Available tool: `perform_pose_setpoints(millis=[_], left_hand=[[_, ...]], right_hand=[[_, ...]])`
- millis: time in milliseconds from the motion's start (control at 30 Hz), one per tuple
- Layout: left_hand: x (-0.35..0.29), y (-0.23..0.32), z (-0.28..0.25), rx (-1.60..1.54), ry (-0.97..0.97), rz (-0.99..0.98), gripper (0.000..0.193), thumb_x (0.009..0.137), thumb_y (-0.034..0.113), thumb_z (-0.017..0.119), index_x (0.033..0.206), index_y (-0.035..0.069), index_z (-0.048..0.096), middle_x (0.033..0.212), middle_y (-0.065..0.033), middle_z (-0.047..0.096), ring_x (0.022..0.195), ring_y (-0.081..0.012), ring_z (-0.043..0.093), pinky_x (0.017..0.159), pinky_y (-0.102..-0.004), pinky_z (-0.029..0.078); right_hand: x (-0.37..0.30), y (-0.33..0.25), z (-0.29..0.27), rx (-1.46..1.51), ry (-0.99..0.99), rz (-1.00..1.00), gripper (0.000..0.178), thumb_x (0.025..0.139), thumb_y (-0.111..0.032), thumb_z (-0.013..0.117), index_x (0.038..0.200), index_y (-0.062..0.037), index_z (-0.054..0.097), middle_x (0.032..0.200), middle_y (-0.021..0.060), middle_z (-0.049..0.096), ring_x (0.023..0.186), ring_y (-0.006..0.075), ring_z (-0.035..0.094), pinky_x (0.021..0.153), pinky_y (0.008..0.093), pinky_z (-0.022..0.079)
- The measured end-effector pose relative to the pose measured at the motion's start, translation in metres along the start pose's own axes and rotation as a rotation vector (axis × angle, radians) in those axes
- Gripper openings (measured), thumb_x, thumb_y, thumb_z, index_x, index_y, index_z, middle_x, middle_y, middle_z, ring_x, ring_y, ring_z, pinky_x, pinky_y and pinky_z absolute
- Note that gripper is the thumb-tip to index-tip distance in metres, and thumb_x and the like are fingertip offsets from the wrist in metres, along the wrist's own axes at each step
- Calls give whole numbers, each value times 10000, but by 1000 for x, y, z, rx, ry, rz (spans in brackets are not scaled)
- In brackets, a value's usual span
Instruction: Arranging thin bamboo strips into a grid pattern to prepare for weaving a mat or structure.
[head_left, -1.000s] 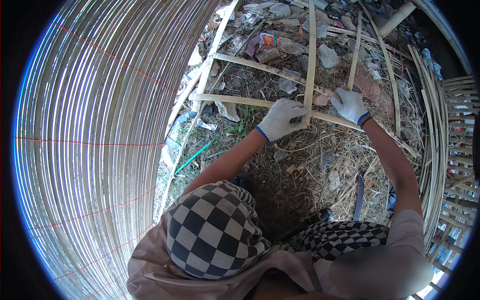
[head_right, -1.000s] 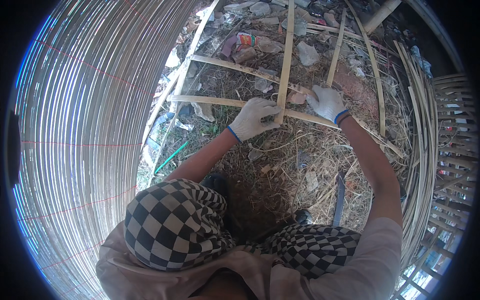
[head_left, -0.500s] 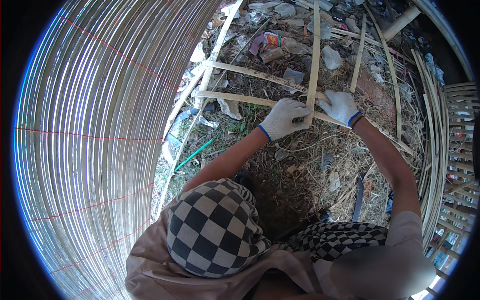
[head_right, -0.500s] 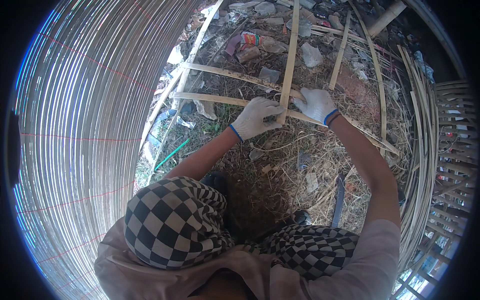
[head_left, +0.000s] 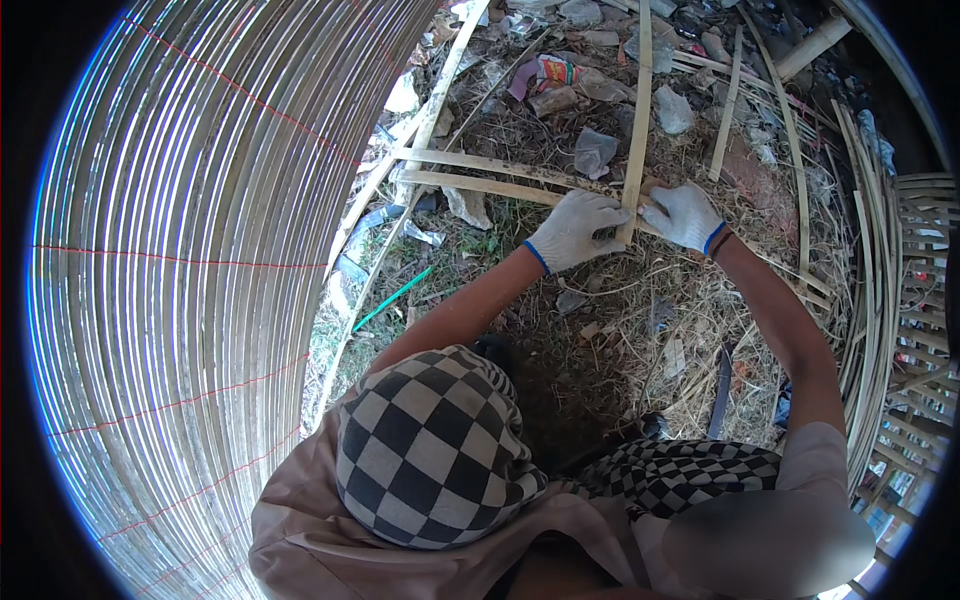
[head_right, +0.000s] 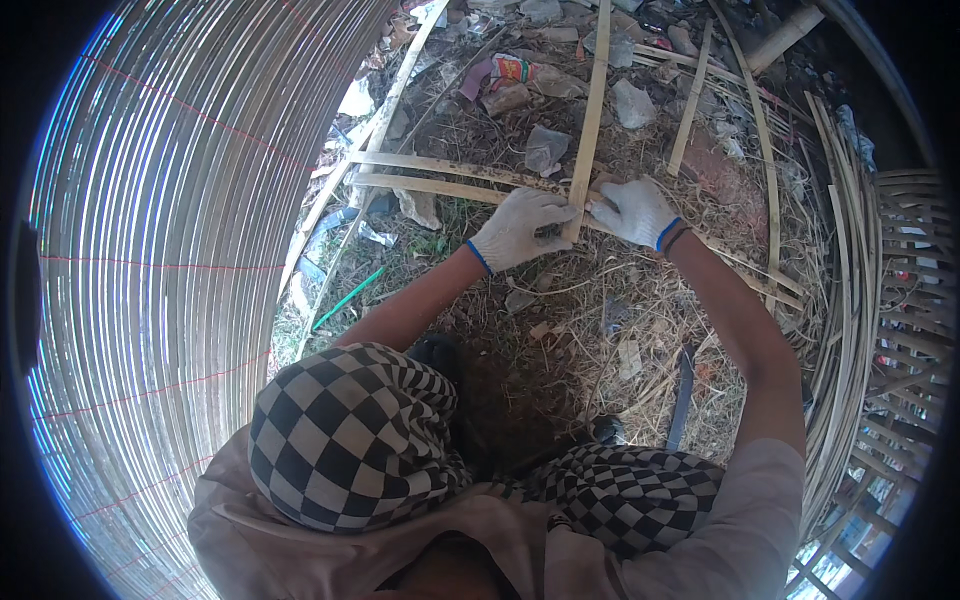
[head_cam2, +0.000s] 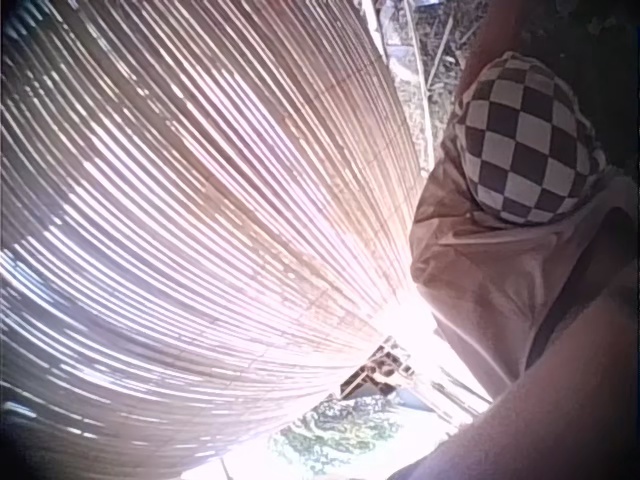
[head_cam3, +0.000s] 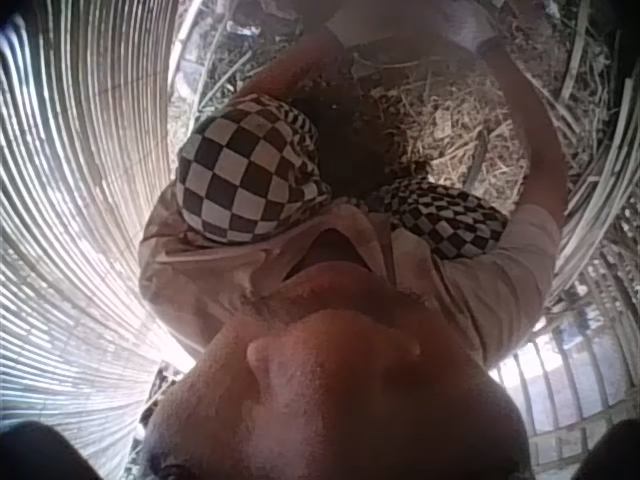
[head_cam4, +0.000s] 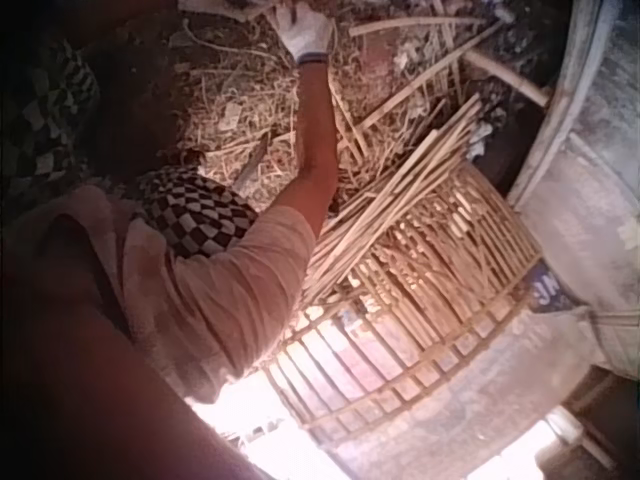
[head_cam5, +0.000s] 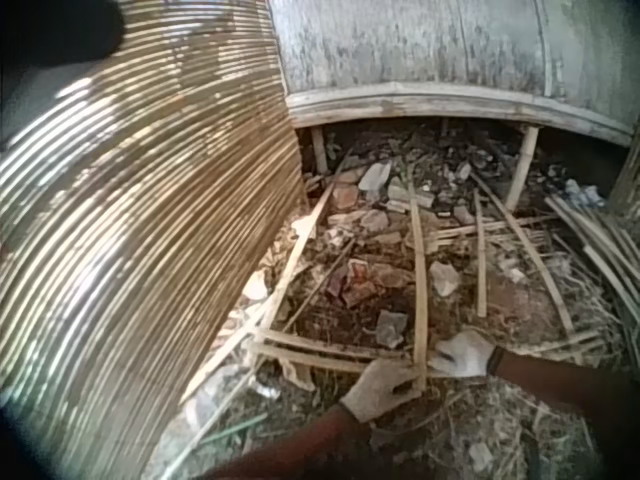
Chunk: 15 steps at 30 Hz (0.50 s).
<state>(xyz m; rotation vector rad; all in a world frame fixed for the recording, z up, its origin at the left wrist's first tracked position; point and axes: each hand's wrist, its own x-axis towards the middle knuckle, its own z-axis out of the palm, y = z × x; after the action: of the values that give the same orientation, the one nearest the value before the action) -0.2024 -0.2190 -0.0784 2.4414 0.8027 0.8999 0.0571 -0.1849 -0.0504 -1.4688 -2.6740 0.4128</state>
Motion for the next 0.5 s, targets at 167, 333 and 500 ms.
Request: perform_pose_setpoints(millis=[167,333,500], left_hand=[[1,-1,2,19,3,13,456,747,234,863,1156,112,703,1126,-80,685,1053,-281,648,937,-425,476],[2,0,3,23,18,1,443,724,213,871,1127,121,711,1136,-84,648,1085,-308,622,958,-440,478],[2,-2,3,32,87,12,430,704,197,882,1100,132,726,1197,-92,595,1188,-335,560,1001,-475,460]], right_hand=[[-4,2,4,0,37,-36,429,984,-437,561,883,-25,629,661,199,632,647,396,662,622,499,513],[-3,0,5,27,64,-59,365,1006,-389,512,923,-52,624,736,186,646,684,405,653,634,495,516],[-3,11,5,38,42,-84,331,1031,-350,464,954,-71,625,743,181,642,682,404,646,651,509,519]])
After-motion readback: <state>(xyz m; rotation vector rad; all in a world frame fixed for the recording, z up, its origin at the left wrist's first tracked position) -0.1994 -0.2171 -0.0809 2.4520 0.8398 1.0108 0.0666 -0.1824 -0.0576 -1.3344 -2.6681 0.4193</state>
